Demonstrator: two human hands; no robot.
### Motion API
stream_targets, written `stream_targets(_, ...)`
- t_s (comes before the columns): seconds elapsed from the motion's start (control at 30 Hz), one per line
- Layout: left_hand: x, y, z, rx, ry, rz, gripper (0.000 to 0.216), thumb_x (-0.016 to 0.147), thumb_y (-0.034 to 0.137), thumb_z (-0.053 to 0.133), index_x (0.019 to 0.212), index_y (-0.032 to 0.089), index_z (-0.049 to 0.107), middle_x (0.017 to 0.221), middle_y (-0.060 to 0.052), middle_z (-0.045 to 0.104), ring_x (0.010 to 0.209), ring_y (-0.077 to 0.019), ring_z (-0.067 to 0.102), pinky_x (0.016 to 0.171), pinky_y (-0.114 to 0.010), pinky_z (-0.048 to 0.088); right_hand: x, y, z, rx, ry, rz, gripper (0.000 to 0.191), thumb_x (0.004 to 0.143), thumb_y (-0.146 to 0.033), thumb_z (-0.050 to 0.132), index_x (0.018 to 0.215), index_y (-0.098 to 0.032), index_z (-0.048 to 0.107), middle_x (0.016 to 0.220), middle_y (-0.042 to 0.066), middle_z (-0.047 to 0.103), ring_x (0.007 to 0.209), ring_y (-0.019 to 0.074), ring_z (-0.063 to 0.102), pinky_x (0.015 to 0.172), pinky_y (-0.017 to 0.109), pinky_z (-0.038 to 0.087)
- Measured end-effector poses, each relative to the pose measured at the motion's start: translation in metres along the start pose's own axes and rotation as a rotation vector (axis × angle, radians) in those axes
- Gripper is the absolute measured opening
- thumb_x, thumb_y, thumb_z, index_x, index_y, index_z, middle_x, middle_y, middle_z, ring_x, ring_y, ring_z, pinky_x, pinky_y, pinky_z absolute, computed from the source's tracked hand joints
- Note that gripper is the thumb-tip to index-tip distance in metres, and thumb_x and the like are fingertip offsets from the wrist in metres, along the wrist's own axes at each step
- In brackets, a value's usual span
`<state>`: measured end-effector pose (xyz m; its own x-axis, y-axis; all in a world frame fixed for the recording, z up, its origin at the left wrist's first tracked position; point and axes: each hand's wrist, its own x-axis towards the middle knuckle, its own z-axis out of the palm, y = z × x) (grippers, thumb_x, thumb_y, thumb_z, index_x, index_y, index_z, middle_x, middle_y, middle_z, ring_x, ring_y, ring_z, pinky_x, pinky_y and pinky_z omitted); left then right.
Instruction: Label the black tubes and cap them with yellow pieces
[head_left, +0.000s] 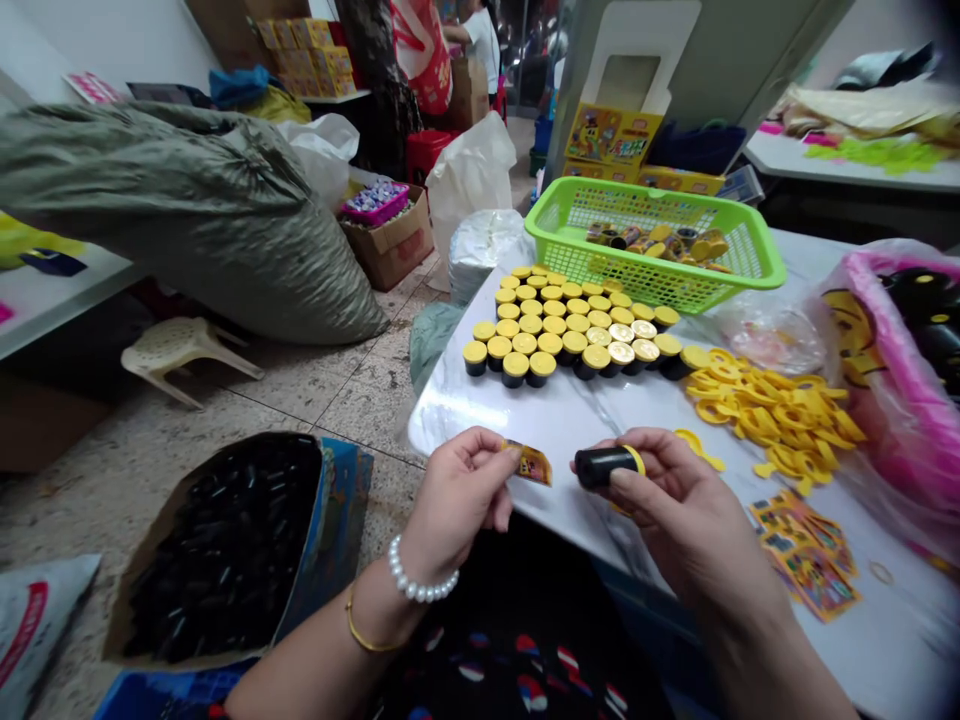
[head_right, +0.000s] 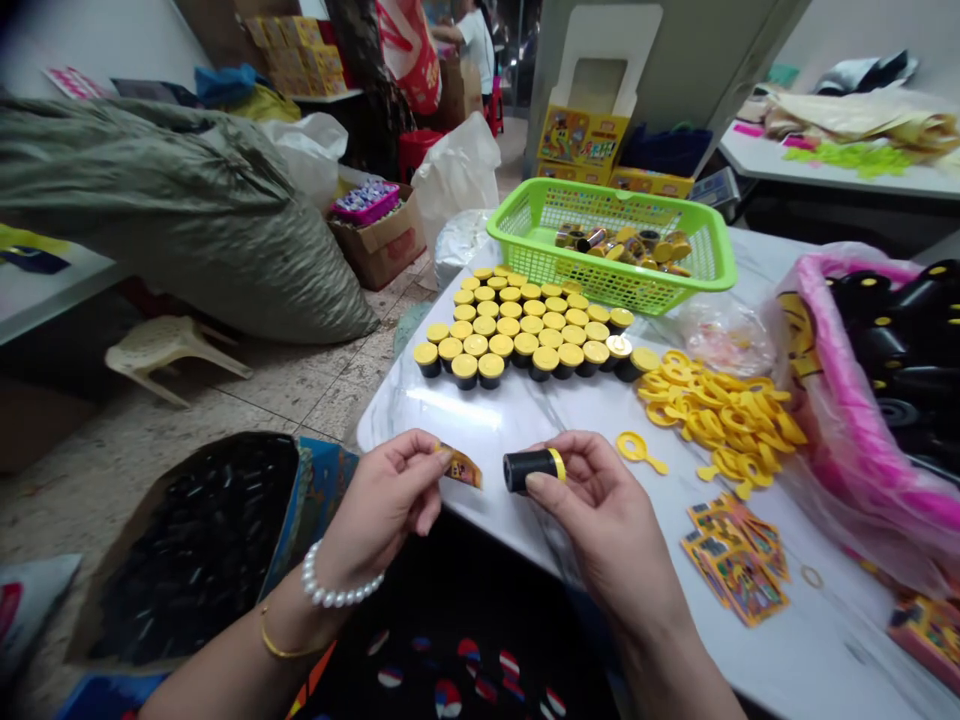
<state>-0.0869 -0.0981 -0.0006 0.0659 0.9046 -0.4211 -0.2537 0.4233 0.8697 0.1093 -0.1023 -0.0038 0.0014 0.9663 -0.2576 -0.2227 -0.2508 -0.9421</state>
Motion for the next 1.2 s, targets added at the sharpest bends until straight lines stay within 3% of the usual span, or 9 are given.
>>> stream_targets(0.17, 0.006, -0.001, 0.007, -0.086, -0.083, -0.137, 0.022, 0.079, 0.031, 0.072, 0.087, 0.012, 0.063, 0.049, 0.004, 0.056, 0.031, -0.0026, 0.040, 0.033, -0.013, 0.018, -0.009, 0.004, -0.001, 0.219, -0.064, 0.079, 0.039, 0.071, -0.033, 0.084, 0.101, -0.022, 0.061, 0.094, 0.003, 0.073, 0.082, 0.0141, 0.069, 0.078, 0.023, 0.055)
stream_targets(0.37, 0.011, -0.001, 0.007, -0.281, -0.188, -0.239, 0.022, 0.076, 0.026, 0.075, 0.087, 0.010, 0.063, 0.068, -0.003, 0.065, 0.034, 0.0002, 0.040, 0.034, -0.015, 0.014, -0.006, 0.006, 0.000, 0.131, 0.030, 0.047, 0.032, 0.075, -0.030, 0.083, 0.100, -0.023, 0.063, 0.096, 0.002, 0.073, 0.088, 0.0151, 0.070, 0.080, 0.023, 0.055)
stream_targets(0.53, 0.012, 0.000, 0.008, -0.299, -0.172, -0.238, 0.021, 0.076, 0.023, 0.075, 0.086, 0.010, 0.062, 0.066, -0.003, 0.063, 0.035, -0.0007, 0.041, 0.033, -0.015, 0.013, -0.010, 0.002, -0.004, 0.086, 0.045, 0.030, 0.035, 0.075, -0.030, 0.082, 0.105, -0.023, 0.065, 0.103, 0.004, 0.071, 0.089, 0.0163, 0.070, 0.081, 0.025, 0.056)
stream_targets(0.67, 0.013, 0.001, 0.011, -0.311, -0.193, -0.223, 0.018, 0.076, 0.022, 0.074, 0.082, 0.010, 0.062, 0.063, 0.000, 0.060, 0.035, -0.0005, 0.041, 0.033, -0.015, 0.014, -0.010, -0.005, 0.000, 0.051, -0.001, 0.053, 0.031, 0.075, -0.029, 0.083, 0.099, -0.022, 0.066, 0.093, 0.002, 0.071, 0.086, 0.0118, 0.069, 0.077, 0.017, 0.055)
stream_targets(0.8, 0.012, 0.001, 0.011, -0.318, -0.219, -0.226, 0.016, 0.078, 0.021, 0.072, 0.079, 0.009, 0.063, 0.066, -0.001, 0.061, 0.034, 0.0010, 0.040, 0.033, -0.014, 0.014, -0.004, -0.004, 0.005, 0.078, 0.015, 0.038, 0.030, 0.074, -0.029, 0.084, 0.094, -0.021, 0.063, 0.087, -0.001, 0.067, 0.076, 0.0090, 0.067, 0.073, 0.017, 0.055)
stream_targets(0.93, 0.012, 0.002, 0.010, -0.338, -0.222, -0.225, 0.016, 0.079, 0.022, 0.072, 0.084, 0.008, 0.065, 0.076, -0.004, 0.067, 0.037, 0.0011, 0.042, 0.033, -0.014, 0.014, -0.008, -0.002, 0.012, 0.028, 0.090, -0.034, 0.034, 0.073, -0.029, 0.084, 0.098, -0.023, 0.061, 0.090, 0.000, 0.066, 0.076, 0.0119, 0.067, 0.068, 0.020, 0.056)
stream_targets(1.07, 0.012, 0.007, 0.012, -0.318, -0.260, -0.219, 0.018, 0.081, 0.024, 0.070, 0.087, 0.008, 0.068, 0.088, -0.010, 0.070, 0.039, 0.0022, 0.041, 0.033, -0.014, 0.016, -0.018, -0.006, 0.015, -0.031, 0.024, -0.050, 0.029, 0.076, -0.030, 0.081, 0.096, -0.024, 0.061, 0.097, 0.003, 0.067, 0.084, 0.0162, 0.068, 0.068, 0.022, 0.057)
stream_targets(1.2, 0.012, 0.006, 0.014, -0.314, -0.224, -0.216, 0.016, 0.077, 0.022, 0.074, 0.085, 0.009, 0.067, 0.082, -0.006, 0.069, 0.039, 0.0020, 0.041, 0.035, -0.013, 0.018, -0.014, -0.008, 0.012, -0.038, -0.014, -0.008, 0.030, 0.076, -0.031, 0.081, 0.096, -0.023, 0.061, 0.091, 0.001, 0.068, 0.080, 0.0157, 0.069, 0.067, 0.022, 0.056)
